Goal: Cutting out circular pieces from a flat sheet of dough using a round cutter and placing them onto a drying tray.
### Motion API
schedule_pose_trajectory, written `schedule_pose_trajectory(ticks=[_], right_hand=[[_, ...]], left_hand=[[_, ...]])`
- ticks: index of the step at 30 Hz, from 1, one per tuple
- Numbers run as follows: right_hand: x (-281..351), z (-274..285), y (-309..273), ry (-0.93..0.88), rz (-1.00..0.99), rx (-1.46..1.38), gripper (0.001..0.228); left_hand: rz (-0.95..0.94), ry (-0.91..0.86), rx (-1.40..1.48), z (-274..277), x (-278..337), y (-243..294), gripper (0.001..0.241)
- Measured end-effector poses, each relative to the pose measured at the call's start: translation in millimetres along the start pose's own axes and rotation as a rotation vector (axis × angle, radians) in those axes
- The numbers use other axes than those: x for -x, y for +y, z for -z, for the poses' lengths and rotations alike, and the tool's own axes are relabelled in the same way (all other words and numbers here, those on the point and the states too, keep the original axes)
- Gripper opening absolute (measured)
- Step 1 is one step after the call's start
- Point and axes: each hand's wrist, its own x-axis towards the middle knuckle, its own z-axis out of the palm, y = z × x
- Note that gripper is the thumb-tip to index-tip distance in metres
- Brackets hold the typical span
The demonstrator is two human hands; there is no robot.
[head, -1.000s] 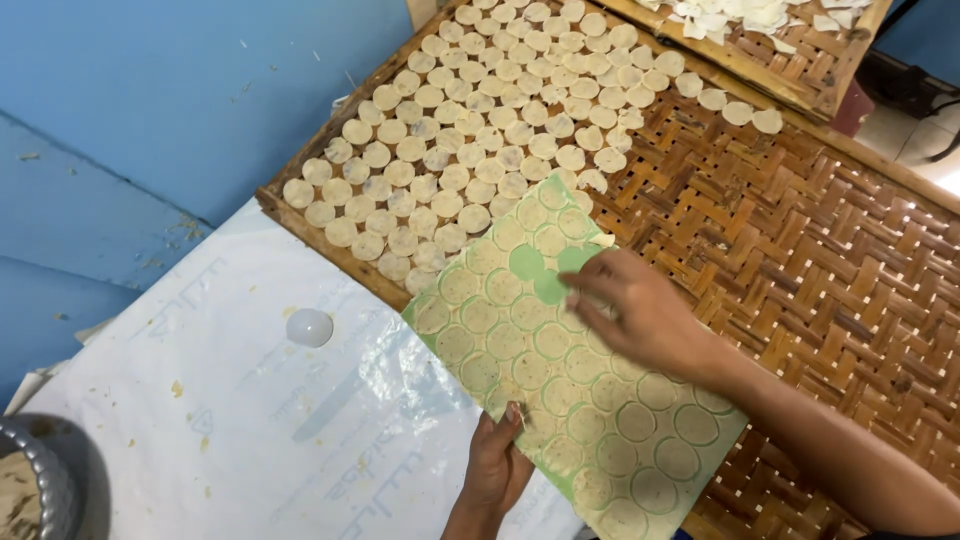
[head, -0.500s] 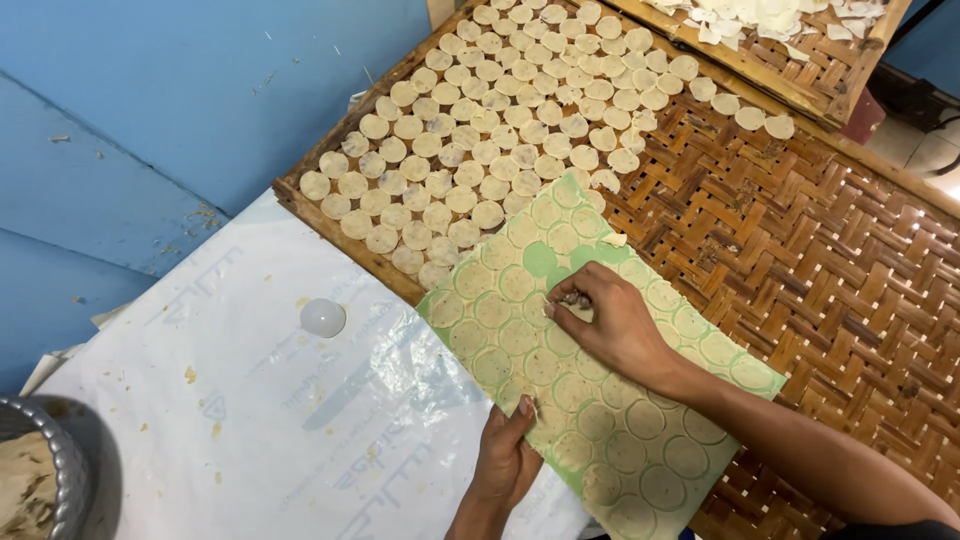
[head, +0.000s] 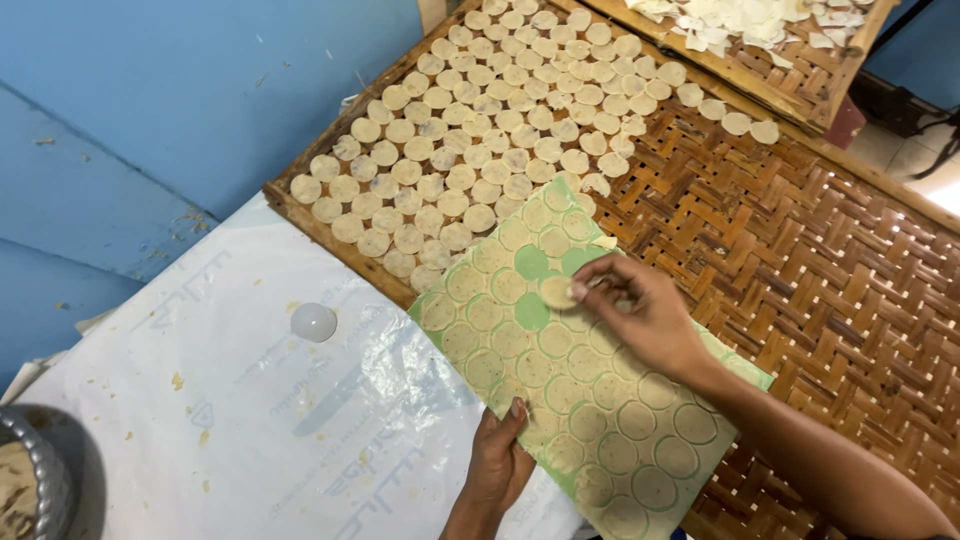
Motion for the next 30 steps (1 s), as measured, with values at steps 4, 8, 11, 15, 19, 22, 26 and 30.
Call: schedule_pose_trajectory(ticks=[4,8,11,15,19,22,26,30], right_hand=[[-20.9,44.1,19.2,0.187,-0.08,-0.056,0.019],[-65.9,87.0,91.6,0.332,0.022,0.018,0.015],[-98.4,117.4,148.5,0.401,-0.019,0.094,0.01],[-143.4,157.7,223.5,0.637,-0.109,0.22,0.012],[-168.4,179.9,278.1,0.825,-0.093,0.237,0.009],[-174.0,184.8,286.7,0.924,-0.027,0.259,0.011],[-177.7,184.7,291.6,0.966,-0.012,0.353,0.014],[-179.4,182.6,297.0,0.978,0.039,0.47,0.01]], left_hand=[[-0.015,-0.003,-0.022,1.7,-1.7,-1.0,0.068],[-0.007,0.066,0.001,-4.0,-1.6,1.2,0.074],[-0.044,-0.094,0.005,7.0,-2.9,-2.2,0.071],[-0.1,-0.303,0.022,10.0,-3.0,-3.0,0.071],[-0.112,-0.306,0.011,6.5,-4.1,-3.7,0.071],[-0.146,-0.415,0.044,9.1,-5.3,-5.1,0.071],[-0.125,-0.414,0.047,13.9,-6.2,-5.3,0.068],[-0.112,-0.4,0.038,11.6,-4.4,-3.3,0.072]])
